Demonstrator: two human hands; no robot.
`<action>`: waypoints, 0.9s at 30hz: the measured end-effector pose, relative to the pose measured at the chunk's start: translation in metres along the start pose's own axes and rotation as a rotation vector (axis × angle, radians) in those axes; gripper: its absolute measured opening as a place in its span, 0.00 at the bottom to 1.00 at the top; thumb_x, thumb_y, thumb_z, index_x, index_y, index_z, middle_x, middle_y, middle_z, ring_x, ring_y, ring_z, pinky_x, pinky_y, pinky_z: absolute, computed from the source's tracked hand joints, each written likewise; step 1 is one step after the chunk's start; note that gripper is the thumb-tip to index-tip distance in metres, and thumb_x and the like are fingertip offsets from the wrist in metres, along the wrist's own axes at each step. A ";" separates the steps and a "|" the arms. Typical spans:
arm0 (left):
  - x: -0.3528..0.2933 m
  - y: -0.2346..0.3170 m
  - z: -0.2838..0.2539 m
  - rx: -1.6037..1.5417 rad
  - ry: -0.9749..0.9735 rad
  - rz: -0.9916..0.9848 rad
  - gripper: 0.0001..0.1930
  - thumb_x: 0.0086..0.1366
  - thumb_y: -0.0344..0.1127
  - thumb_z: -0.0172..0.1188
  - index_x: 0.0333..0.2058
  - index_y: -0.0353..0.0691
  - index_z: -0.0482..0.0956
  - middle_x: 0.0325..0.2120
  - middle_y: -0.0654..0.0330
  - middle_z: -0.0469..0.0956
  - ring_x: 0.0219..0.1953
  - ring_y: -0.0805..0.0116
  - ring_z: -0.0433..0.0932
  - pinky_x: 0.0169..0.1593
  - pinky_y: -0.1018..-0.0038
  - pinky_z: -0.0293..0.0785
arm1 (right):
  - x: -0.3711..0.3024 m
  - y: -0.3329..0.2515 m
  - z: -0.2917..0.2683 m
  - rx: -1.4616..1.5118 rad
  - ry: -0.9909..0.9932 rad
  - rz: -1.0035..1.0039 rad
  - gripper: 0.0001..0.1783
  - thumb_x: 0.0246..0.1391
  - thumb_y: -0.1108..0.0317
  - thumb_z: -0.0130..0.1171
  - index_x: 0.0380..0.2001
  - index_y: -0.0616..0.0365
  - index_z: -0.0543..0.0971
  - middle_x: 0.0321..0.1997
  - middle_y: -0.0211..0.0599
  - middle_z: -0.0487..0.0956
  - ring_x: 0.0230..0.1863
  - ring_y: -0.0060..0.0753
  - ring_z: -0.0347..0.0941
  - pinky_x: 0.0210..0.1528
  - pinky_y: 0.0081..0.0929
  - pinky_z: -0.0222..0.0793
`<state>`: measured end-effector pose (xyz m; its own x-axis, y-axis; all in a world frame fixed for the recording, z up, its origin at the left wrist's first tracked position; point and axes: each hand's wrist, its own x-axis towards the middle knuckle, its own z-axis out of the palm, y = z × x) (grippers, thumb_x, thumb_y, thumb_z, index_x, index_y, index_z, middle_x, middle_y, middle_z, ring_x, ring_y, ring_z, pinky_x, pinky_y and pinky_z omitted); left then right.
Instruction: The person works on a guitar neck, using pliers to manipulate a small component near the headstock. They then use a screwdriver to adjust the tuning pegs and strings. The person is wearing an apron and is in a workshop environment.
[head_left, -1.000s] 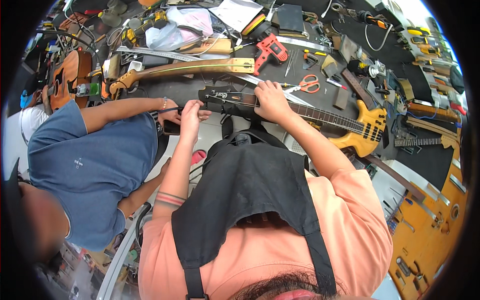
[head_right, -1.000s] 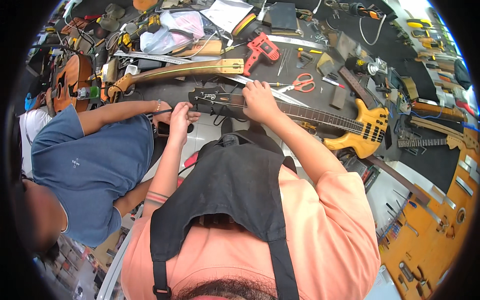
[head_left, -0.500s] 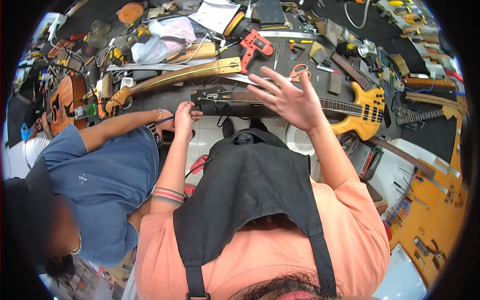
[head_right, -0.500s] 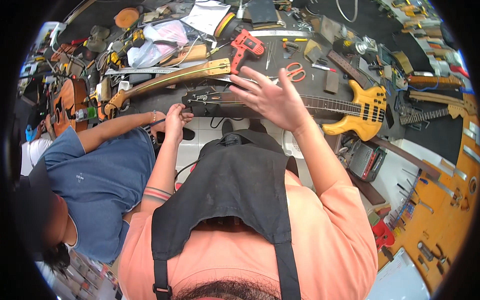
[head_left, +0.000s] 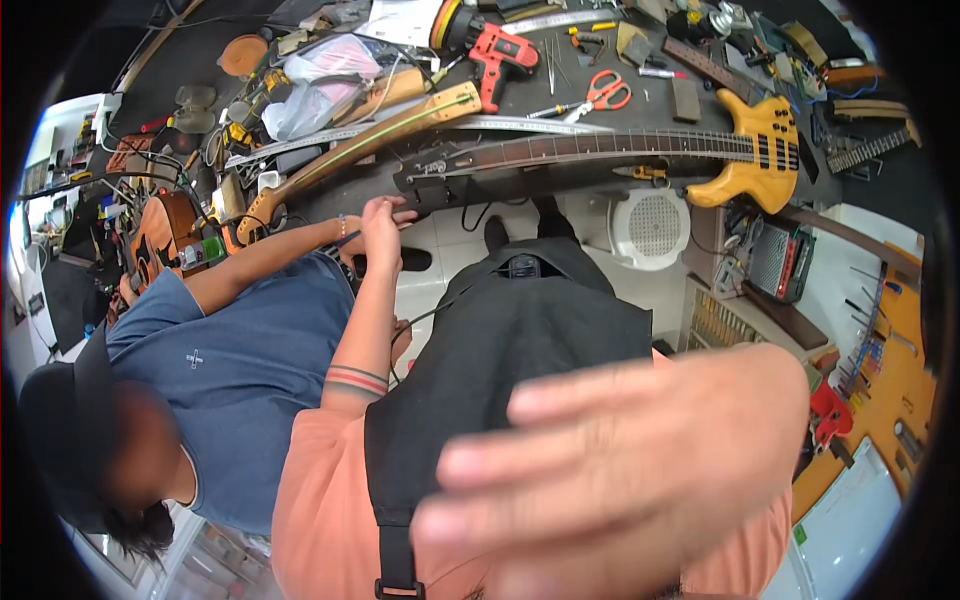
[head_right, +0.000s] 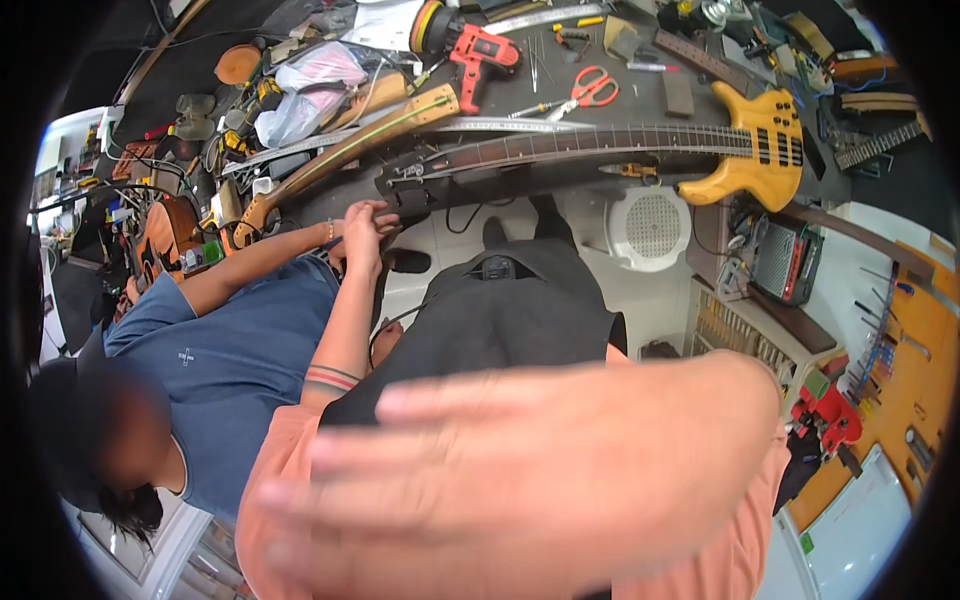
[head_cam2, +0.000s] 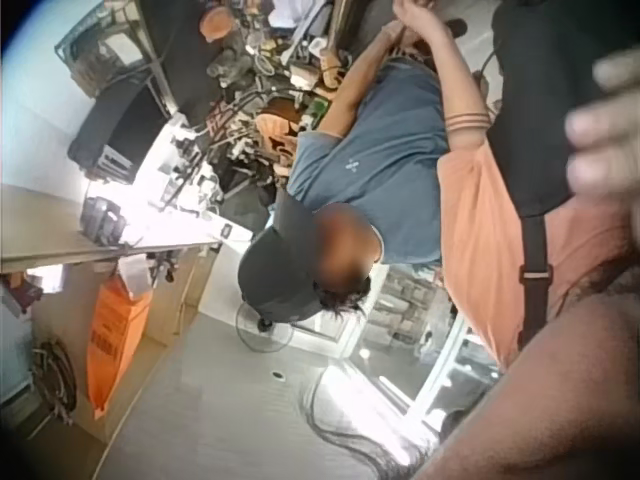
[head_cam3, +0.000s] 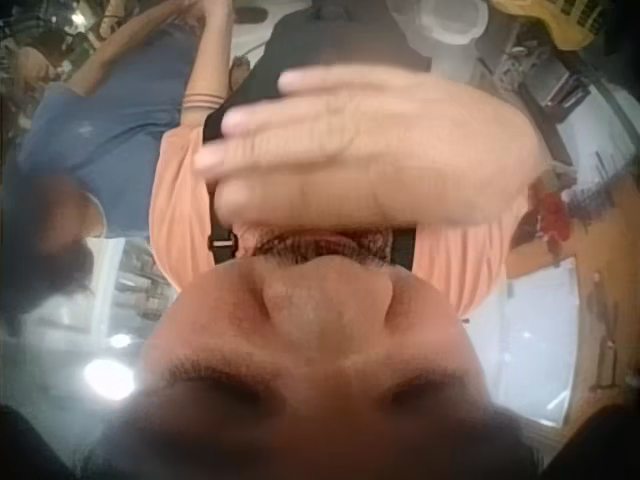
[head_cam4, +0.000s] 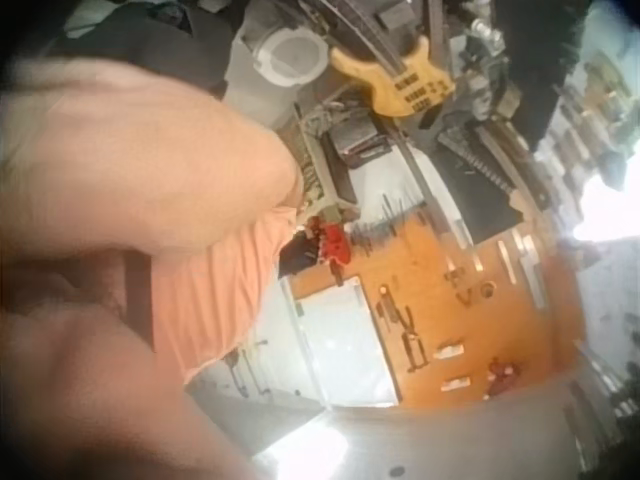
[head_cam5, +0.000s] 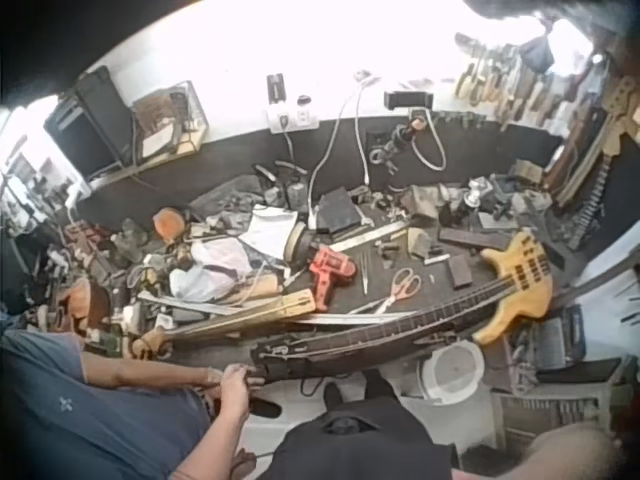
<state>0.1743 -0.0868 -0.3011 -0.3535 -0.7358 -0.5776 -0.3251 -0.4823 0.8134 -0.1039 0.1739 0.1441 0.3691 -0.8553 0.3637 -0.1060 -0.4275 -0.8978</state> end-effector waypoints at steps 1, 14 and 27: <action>0.011 -0.020 -0.039 0.103 0.056 0.085 0.11 0.82 0.37 0.48 0.53 0.42 0.76 0.43 0.56 0.84 0.34 0.64 0.84 0.38 0.70 0.82 | -0.020 0.019 0.005 0.087 0.071 0.039 0.30 0.65 0.70 0.61 0.69 0.64 0.78 0.76 0.51 0.78 0.78 0.50 0.73 0.80 0.47 0.66; -0.086 0.070 0.154 0.704 -0.939 0.228 0.15 0.62 0.23 0.51 0.42 0.29 0.85 0.37 0.52 0.85 0.43 0.60 0.85 0.53 0.65 0.81 | -0.386 0.380 0.241 0.696 0.870 1.520 0.38 0.79 0.52 0.58 0.79 0.67 0.67 0.79 0.53 0.74 0.79 0.44 0.69 0.77 0.39 0.68; -0.141 -0.044 0.312 0.991 -1.047 -0.004 0.25 0.85 0.47 0.53 0.61 0.27 0.82 0.62 0.35 0.81 0.68 0.40 0.78 0.71 0.57 0.74 | -0.302 0.295 0.131 0.592 0.964 0.733 0.40 0.84 0.55 0.44 0.89 0.53 0.45 0.90 0.42 0.60 0.90 0.39 0.48 0.88 0.37 0.38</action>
<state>-0.0350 0.1863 -0.2767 -0.6789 0.1551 -0.7176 -0.6381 0.3588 0.6812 -0.1257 0.3448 -0.2631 -0.4173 -0.7986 -0.4338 0.5038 0.1940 -0.8417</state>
